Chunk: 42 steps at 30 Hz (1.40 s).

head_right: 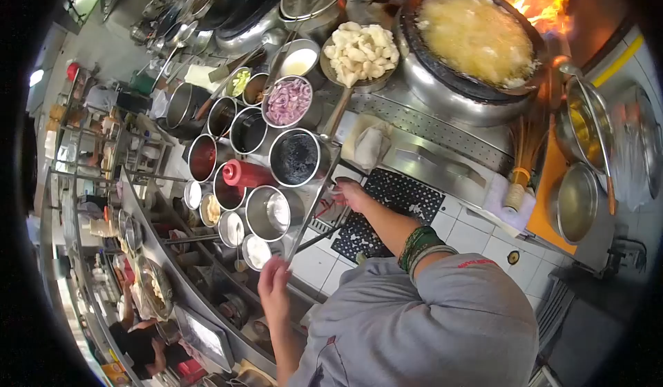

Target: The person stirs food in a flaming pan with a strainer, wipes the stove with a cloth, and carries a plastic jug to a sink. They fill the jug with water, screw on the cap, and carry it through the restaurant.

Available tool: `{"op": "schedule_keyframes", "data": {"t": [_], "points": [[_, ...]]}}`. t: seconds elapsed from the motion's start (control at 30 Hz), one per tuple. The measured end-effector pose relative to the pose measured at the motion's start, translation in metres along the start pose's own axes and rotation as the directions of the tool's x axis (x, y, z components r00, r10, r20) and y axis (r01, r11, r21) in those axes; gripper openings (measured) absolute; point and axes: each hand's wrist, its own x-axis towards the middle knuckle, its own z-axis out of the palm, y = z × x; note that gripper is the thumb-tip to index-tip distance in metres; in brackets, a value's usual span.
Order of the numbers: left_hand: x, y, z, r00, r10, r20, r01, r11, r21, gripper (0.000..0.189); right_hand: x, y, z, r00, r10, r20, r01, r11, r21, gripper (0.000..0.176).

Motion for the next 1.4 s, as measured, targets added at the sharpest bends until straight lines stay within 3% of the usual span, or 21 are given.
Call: {"op": "schedule_keyframes", "data": {"t": [0.07, 0.1, 0.2, 0.27, 0.37, 0.47, 0.53, 0.6, 0.63, 0.77, 0.83, 0.97, 1.03, 1.07, 1.1, 1.17, 1.2, 1.23, 1.27, 1.3, 1.4], "points": [[0.021, 0.014, 0.024, 0.981, 0.037, 0.188, -0.058, 0.993, 0.107, 0.039, -0.045, -0.004, -0.004, 0.997, 0.008, -0.081, -0.015, 0.996, -0.087, 0.043], [0.061, 0.021, 0.051, 0.936, 0.225, 0.27, -0.256, 0.963, 0.085, 0.041, -0.039, -0.035, 0.005, 0.995, -0.088, -0.038, 0.084, 0.992, -0.095, 0.043], [0.115, 0.04, 0.115, 0.875, 0.269, 0.401, -0.394, 0.879, 0.27, 0.055, -0.126, -0.01, -0.045, 0.995, -0.082, -0.06, 0.058, 0.943, -0.327, 0.039], [0.17, 0.03, 0.157, 0.696, 0.593, 0.405, -0.718, 0.592, 0.366, 0.06, -0.18, 0.007, -0.09, 0.981, -0.116, -0.155, 0.057, 0.939, -0.34, 0.037], [0.207, 0.029, 0.206, 0.77, 0.487, 0.412, -0.633, 0.663, 0.4, 0.063, -0.279, 0.039, -0.161, 0.916, -0.155, -0.369, 0.029, 0.946, -0.324, 0.034], [0.222, 0.013, 0.226, 0.795, 0.365, 0.485, -0.585, 0.674, 0.452, 0.057, -0.371, 0.105, -0.247, 0.739, -0.189, -0.647, 0.065, 0.975, -0.211, 0.035], [0.234, 0.015, 0.233, 0.755, 0.406, 0.515, -0.628, 0.674, 0.388, 0.051, -0.418, 0.163, -0.295, 0.678, -0.167, -0.716, 0.082, 0.985, -0.152, 0.035], [0.254, 0.015, 0.246, 0.67, 0.457, 0.585, -0.707, 0.635, 0.312, 0.04, -0.438, 0.22, -0.339, 0.491, 0.168, -0.855, -0.153, 0.983, 0.105, 0.028], [0.255, 0.027, 0.258, 0.671, 0.453, 0.587, -0.707, 0.631, 0.32, 0.04, -0.444, 0.224, -0.339, 0.496, 0.174, -0.851, -0.155, 0.982, 0.11, 0.028], [0.247, 0.061, 0.332, 0.285, 0.175, 0.943, -0.863, 0.475, 0.173, 0.052, -0.442, 0.223, -0.339, 0.455, 0.244, -0.856, -0.338, 0.937, 0.087, 0.021], [0.214, 0.064, 0.374, 0.095, 0.101, 0.99, -0.87, 0.492, 0.033, 0.057, -0.424, 0.209, -0.347, 0.542, 0.182, -0.82, -0.197, 0.977, 0.086, 0.02], [0.137, 0.041, 0.449, -0.216, 0.145, 0.966, -0.866, 0.428, -0.258, 0.05, -0.388, 0.115, -0.313, 0.659, -0.067, -0.749, -0.181, 0.953, -0.244, 0.022], [0.117, 0.036, 0.461, -0.226, 0.162, 0.96, -0.848, 0.453, -0.276, 0.048, -0.384, 0.077, -0.303, 0.709, -0.166, -0.686, -0.034, 0.963, -0.268, 0.022], [0.114, 0.038, 0.462, -0.226, 0.182, 0.957, -0.837, 0.466, -0.287, 0.046, -0.381, 0.064, -0.302, 0.711, -0.167, -0.683, -0.035, 0.962, -0.271, 0.022], [0.115, 0.046, 0.452, -0.093, 0.27, 0.959, -0.807, 0.543, -0.231, 0.044, -0.377, 0.051, -0.303, 0.695, -0.168, -0.699, -0.062, 0.955, -0.291, 0.023], [0.133, 0.073, 0.412, 0.234, 0.436, 0.869, -0.767, 0.632, -0.111, 0.038, -0.376, 0.037, -0.308, 0.685, -0.164, -0.71, -0.092, 0.947, -0.308, 0.023], [0.142, 0.095, 0.382, 0.546, 0.355, 0.759, -0.654, 0.746, 0.121, 0.031, -0.38, 0.038, -0.312, 0.688, -0.181, -0.702, -0.05, 0.954, -0.295, 0.023], [0.176, 0.081, 0.351, 0.725, 0.332, 0.603, -0.521, 0.837, 0.166, 0.025, -0.383, 0.039, -0.318, 0.692, -0.197, -0.694, -0.01, 0.959, -0.282, 0.023], [0.17, 0.111, 0.301, 0.764, 0.308, 0.567, -0.42, 0.905, 0.075, 0.021, -0.386, 0.048, -0.323, 0.672, -0.194, -0.715, 0.029, 0.971, -0.237, 0.024], [0.25, -0.008, 0.239, 0.951, 0.223, 0.216, -0.285, 0.901, 0.328, 0.032, -0.387, 0.074, -0.346, 0.695, -0.095, -0.713, -0.045, 0.984, -0.175, 0.024], [0.171, -0.016, 0.249, 0.91, 0.411, 0.043, -0.386, 0.81, 0.441, 0.027, -0.386, 0.104, -0.363, 0.642, 0.075, -0.763, -0.283, 0.948, -0.145, 0.025]]}}
